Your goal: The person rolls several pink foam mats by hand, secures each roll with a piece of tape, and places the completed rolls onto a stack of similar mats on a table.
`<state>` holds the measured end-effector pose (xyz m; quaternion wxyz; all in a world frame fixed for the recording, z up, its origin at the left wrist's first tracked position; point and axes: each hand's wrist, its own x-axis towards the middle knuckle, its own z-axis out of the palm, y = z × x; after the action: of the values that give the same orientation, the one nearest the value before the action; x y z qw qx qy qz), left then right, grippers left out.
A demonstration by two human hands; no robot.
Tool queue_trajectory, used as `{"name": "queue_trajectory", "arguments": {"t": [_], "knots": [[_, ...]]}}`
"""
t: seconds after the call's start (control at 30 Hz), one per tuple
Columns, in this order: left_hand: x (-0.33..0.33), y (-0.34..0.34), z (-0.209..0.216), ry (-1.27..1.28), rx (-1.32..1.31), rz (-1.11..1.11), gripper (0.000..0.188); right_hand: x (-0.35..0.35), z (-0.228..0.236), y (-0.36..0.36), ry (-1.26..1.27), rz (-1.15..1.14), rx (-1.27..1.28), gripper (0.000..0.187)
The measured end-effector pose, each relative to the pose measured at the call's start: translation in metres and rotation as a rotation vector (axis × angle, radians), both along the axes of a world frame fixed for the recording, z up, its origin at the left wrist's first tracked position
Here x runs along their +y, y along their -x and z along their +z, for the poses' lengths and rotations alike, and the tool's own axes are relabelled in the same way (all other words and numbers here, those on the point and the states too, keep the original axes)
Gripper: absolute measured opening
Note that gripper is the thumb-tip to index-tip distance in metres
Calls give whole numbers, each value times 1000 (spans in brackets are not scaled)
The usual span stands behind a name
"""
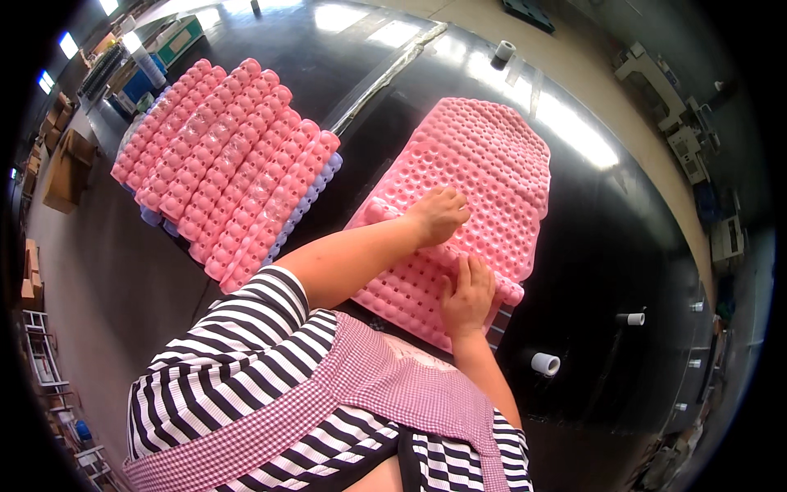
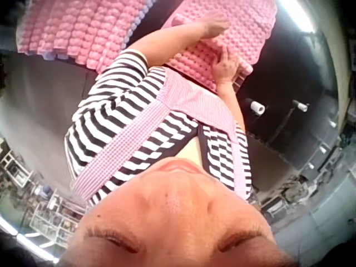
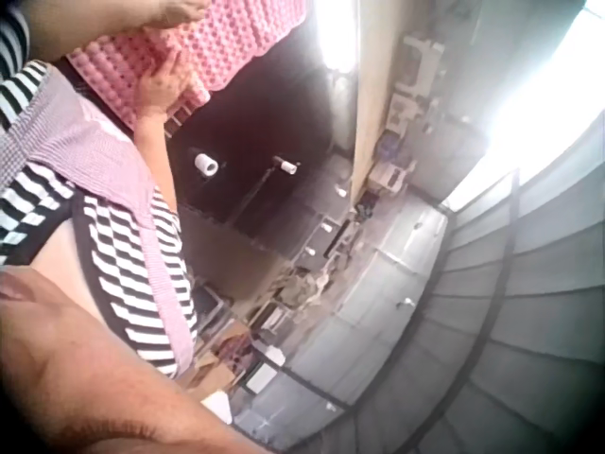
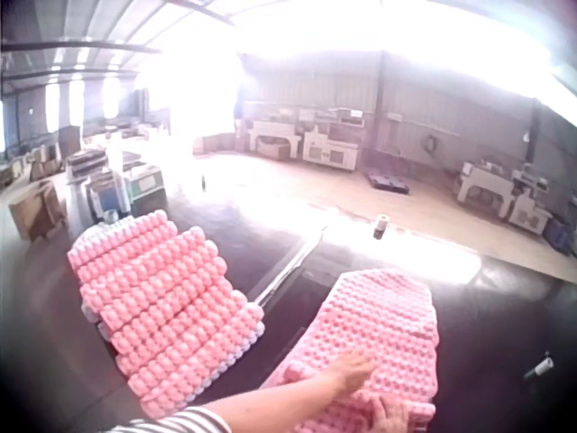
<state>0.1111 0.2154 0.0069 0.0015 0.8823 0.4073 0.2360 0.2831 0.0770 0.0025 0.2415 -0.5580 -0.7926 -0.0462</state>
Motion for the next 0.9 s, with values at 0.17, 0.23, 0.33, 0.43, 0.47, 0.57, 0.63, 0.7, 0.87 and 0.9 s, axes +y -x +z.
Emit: {"name": "queue_trajectory", "arguments": {"t": [0.17, 0.23, 0.33, 0.43, 0.47, 0.57, 0.63, 0.7, 0.87, 0.9], "knots": [[-36, -6, 4, 17, -223, -33, 8, 31, -11, -19, 188, -55, -5, 64], [-42, 0, -8, -15, -128, -49, 17, 62, 1, -24, 347, -105, -128, 63], [-33, 19, -25, 104, 67, 39, 55, 95, 7, -17, 282, -72, -90, 62], [-11, 20, -12, 165, 58, -6, 55, 108, 8, -20, 262, -46, -31, 59], [-8, 15, -8, 150, 63, -9, 54, 108, 8, -27, 245, 1, -46, 56], [-9, 12, -8, 58, 81, -32, 47, 97, 5, -32, 164, 23, -5, 51], [-24, 14, -9, 67, 87, -36, 45, 80, 3, -30, 161, 44, 15, 50], [-58, 20, -13, 93, 45, -63, 42, 44, -4, -27, 148, 78, 51, 49], [-162, 46, -6, 53, 26, -83, 49, -52, 0, -8, 130, 157, 54, 54], [-167, 50, -2, 88, 52, -60, 50, -58, 0, -5, 167, 164, 40, 55]]}}
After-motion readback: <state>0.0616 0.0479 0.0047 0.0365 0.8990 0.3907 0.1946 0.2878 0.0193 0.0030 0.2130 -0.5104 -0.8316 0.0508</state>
